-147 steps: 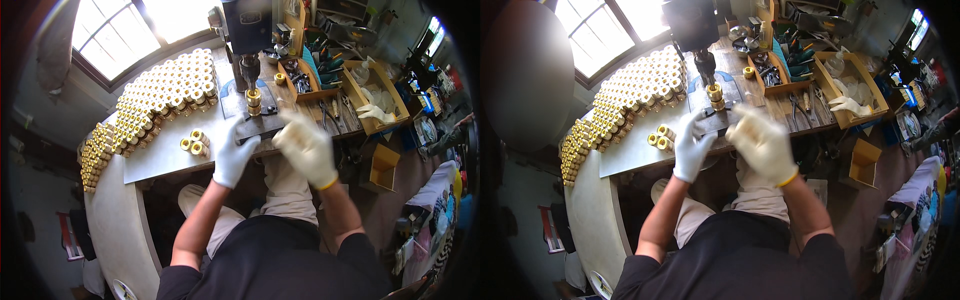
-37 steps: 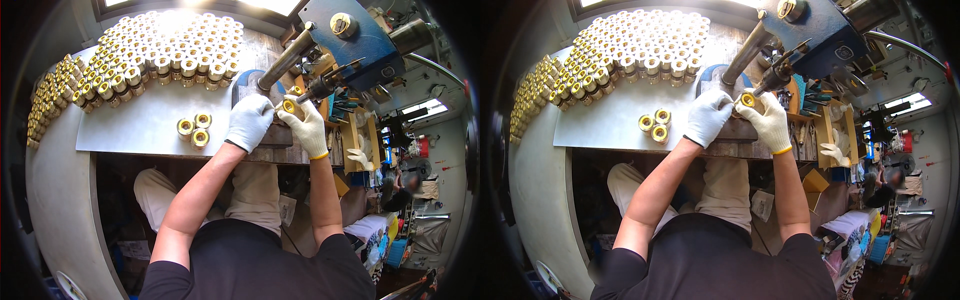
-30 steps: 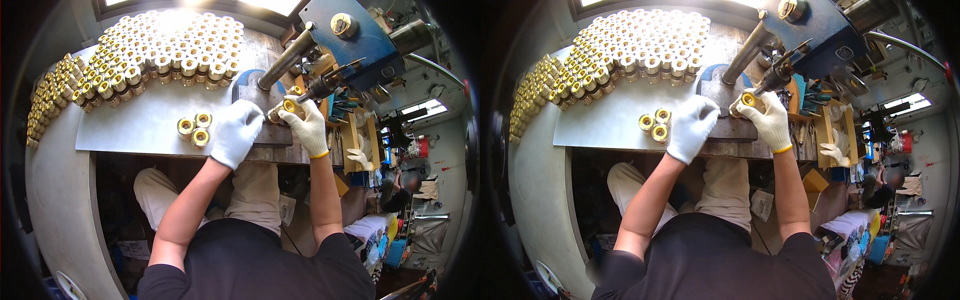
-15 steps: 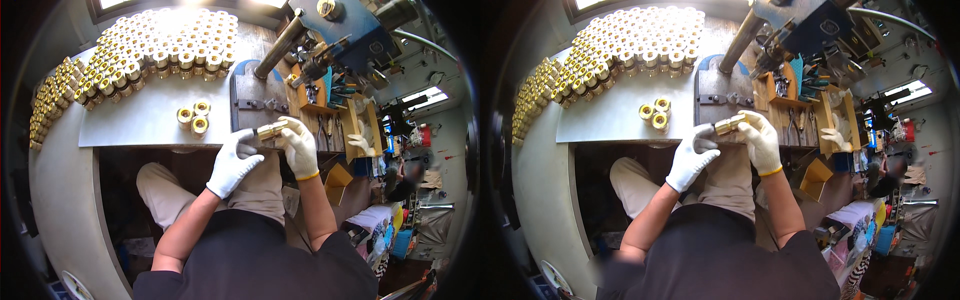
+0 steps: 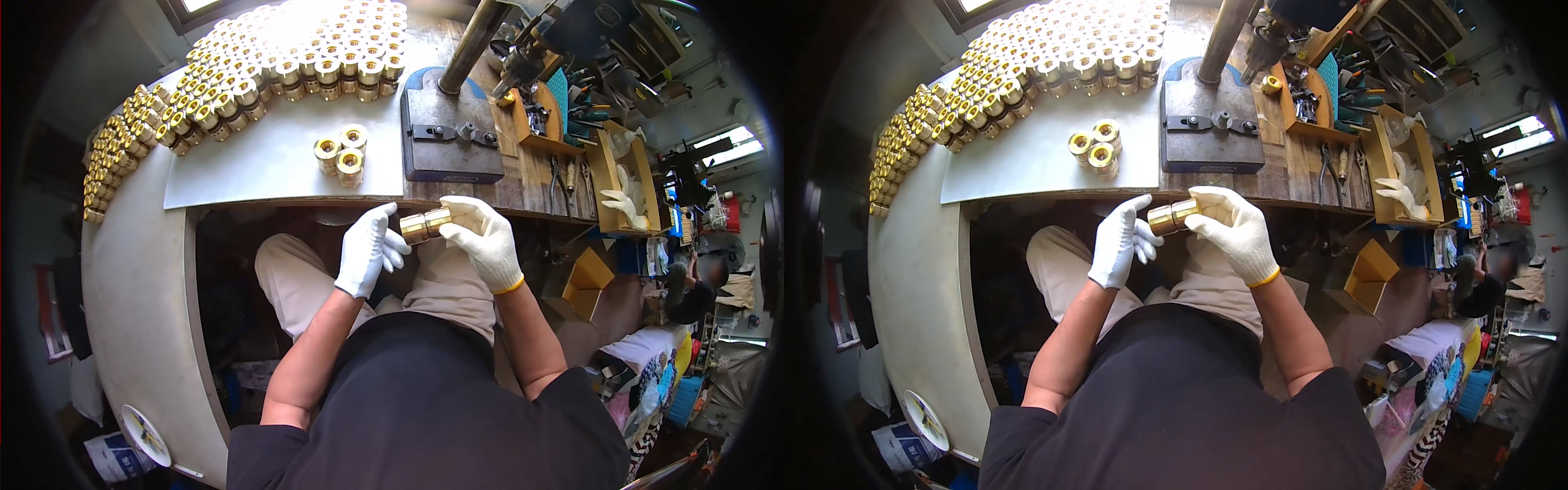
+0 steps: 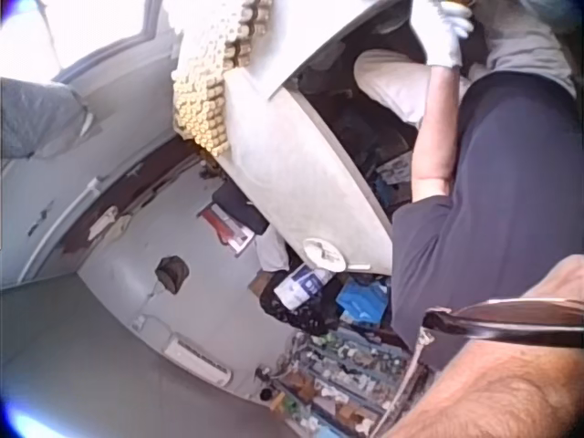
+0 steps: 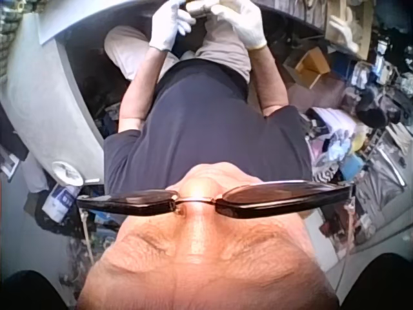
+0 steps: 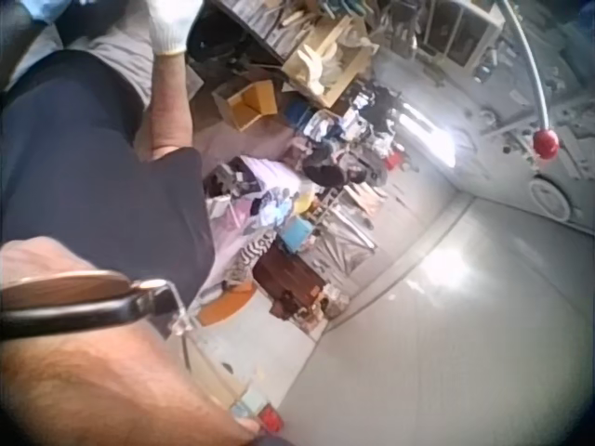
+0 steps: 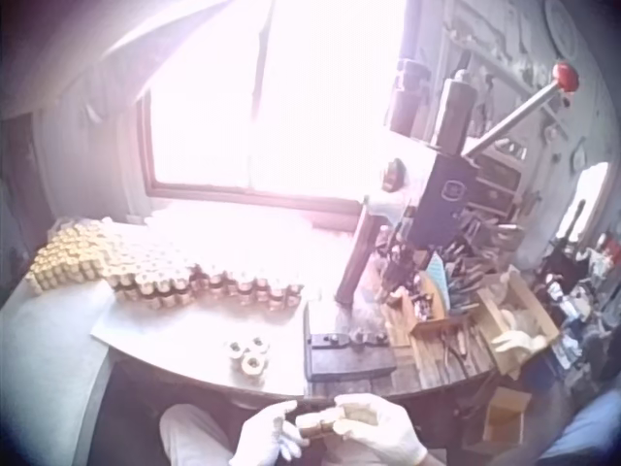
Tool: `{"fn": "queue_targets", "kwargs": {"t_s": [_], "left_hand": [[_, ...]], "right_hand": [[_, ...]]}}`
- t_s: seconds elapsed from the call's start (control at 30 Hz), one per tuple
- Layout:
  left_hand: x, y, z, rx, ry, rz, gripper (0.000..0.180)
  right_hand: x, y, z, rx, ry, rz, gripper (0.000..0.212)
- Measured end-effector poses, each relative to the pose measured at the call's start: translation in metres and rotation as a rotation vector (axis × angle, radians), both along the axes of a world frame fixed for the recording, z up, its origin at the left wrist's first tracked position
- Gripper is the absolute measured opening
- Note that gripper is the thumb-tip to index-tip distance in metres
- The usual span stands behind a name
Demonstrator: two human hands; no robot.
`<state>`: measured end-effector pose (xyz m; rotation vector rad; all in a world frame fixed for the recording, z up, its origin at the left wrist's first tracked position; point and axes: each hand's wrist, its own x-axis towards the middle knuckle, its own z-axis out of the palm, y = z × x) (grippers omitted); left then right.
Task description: The person assembles brass metal parts using a manual press machine.
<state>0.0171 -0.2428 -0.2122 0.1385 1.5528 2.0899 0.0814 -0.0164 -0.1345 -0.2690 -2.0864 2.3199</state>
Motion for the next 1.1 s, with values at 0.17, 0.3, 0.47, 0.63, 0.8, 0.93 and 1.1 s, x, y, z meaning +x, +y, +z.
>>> {"fn": "queue_targets", "kwargs": {"t_s": [0.17,0.3,0.47,0.63,0.8,0.93,1.1], "left_hand": [[0.019,0.0,0.026,0.148,0.077,-0.058,0.063],[0.029,0.01,0.009,0.133,0.15,0.049,0.062],[0.031,0.014,0.006,0.203,0.277,0.128,0.058],[0.031,0.008,0.01,-0.093,0.278,0.108,0.043],[0.034,0.004,0.005,-0.029,0.066,0.035,0.086],[0.038,0.004,0.004,0.006,0.083,0.045,0.077],[0.043,0.007,0.004,-0.129,0.454,0.149,0.072]], "right_hand": [[0.002,-0.006,-0.006,0.042,-0.002,-0.014,0.043],[0.004,-0.007,-0.028,-0.056,0.075,-0.047,0.032],[0.006,-0.02,-0.021,-0.041,0.064,-0.083,0.021],[0.006,-0.017,-0.028,-0.034,0.101,-0.089,0.02],[0.008,-0.023,-0.03,0.004,0.067,-0.071,0.02],[0.008,-0.021,-0.047,-0.104,0.074,-0.098,0.02],[0.008,-0.021,-0.051,-0.126,0.069,-0.098,0.019]]}}
